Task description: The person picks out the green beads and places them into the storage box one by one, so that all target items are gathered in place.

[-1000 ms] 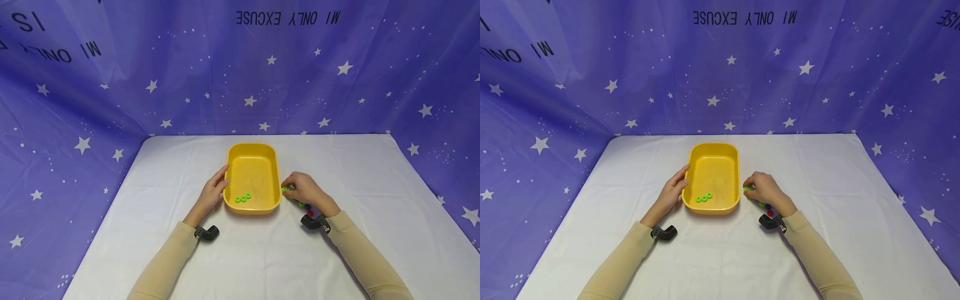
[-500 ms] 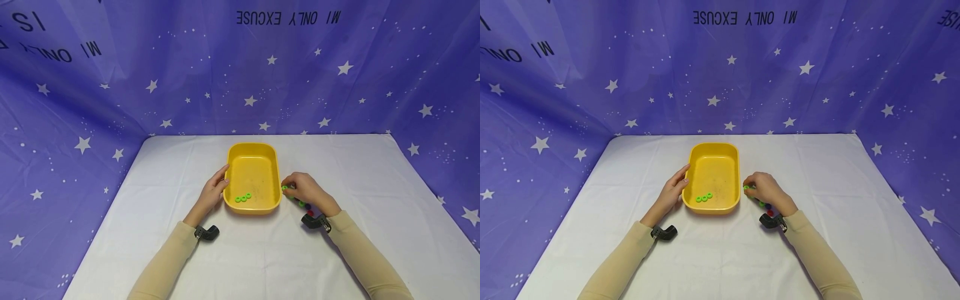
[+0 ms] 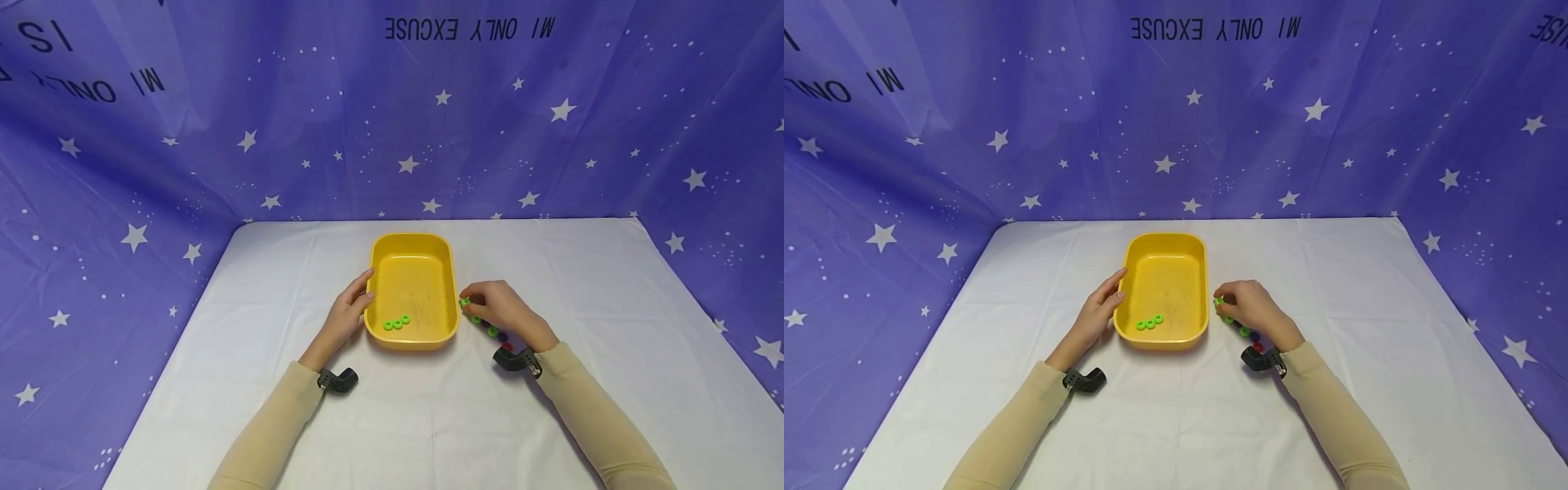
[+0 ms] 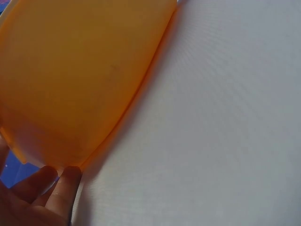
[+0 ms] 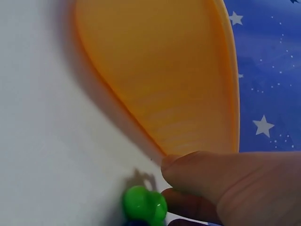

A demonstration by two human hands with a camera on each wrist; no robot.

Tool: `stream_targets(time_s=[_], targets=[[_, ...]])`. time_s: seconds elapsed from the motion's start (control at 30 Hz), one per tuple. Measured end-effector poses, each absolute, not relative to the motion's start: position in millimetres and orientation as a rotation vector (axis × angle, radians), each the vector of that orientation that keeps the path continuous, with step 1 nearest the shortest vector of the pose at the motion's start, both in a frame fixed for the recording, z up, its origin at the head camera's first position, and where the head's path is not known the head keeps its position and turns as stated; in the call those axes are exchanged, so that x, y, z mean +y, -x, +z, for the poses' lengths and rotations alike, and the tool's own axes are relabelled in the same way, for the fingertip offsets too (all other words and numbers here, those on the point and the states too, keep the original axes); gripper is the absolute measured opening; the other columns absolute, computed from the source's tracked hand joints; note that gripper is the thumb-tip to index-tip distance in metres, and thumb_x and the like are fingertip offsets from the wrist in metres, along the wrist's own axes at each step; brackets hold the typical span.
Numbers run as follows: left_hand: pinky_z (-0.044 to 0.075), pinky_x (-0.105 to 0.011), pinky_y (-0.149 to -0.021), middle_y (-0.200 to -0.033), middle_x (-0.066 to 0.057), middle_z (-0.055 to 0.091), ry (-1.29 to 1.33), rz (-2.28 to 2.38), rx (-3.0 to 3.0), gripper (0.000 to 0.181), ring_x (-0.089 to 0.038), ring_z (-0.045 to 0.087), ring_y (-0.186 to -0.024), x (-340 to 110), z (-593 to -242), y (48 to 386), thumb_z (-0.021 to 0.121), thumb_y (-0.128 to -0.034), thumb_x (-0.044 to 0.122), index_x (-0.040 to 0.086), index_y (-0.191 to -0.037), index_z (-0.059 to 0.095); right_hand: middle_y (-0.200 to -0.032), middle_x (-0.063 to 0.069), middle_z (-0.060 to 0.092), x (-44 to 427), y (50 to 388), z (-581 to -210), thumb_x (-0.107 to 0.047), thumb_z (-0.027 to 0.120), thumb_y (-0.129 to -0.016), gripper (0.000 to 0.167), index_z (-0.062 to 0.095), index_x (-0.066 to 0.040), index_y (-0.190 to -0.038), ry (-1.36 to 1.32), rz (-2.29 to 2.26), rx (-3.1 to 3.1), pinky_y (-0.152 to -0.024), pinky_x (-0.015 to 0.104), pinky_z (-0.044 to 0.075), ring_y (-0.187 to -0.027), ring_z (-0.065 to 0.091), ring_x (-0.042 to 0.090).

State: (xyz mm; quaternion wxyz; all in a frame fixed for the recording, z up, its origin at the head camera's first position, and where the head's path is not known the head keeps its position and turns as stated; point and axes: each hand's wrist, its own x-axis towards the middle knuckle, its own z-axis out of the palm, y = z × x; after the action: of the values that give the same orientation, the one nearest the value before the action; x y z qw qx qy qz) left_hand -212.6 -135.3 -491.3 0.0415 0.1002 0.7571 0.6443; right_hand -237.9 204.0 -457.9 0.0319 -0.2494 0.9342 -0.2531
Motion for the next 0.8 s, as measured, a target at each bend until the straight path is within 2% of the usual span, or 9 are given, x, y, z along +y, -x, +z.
stream_targets(time_s=[0.37,0.63,0.8], targets=[[0.043,-0.055,-0.116,-0.161,-0.019,0.041,-0.273,1.969,2.317,0.054,-0.038,0.045,-0.145,-134.4,-494.0,215.5,0.050,-0.1066,0.016,0.014,-0.159,0.037,-0.091,0.007,0.076,198.9,240.1,-434.9,-0.012,0.073,-0.090,0.022,0.076,-0.003,-0.110,0.802,-0.872,2.927,-0.072,0.032,0.057,-0.078,0.064,0.016],[0.046,-0.054,-0.114,-0.160,-0.017,0.043,-0.289,1.962,2.330,0.053,-0.035,0.048,-0.144,-135.2,-491.8,213.2,0.051,-0.1063,0.017,0.017,-0.158,0.039,-0.097,0.009,0.077,187.4,243.9,-416.3,-0.013,0.073,-0.091,0.025,0.076,-0.002,-0.114,0.820,-0.893,2.961,-0.071,0.030,0.056,-0.081,0.065,0.019],[0.046,-0.055,-0.115,-0.160,-0.017,0.043,-0.288,1.970,2.324,0.053,-0.035,0.048,-0.143,-135.2,-491.8,212.8,0.052,-0.1061,0.018,0.018,-0.158,0.040,-0.095,0.010,0.077,172.0,244.0,-411.1,-0.011,0.073,-0.090,0.025,0.076,0.000,-0.113,0.885,-0.914,2.934,-0.071,0.029,0.056,-0.079,0.064,0.018]])
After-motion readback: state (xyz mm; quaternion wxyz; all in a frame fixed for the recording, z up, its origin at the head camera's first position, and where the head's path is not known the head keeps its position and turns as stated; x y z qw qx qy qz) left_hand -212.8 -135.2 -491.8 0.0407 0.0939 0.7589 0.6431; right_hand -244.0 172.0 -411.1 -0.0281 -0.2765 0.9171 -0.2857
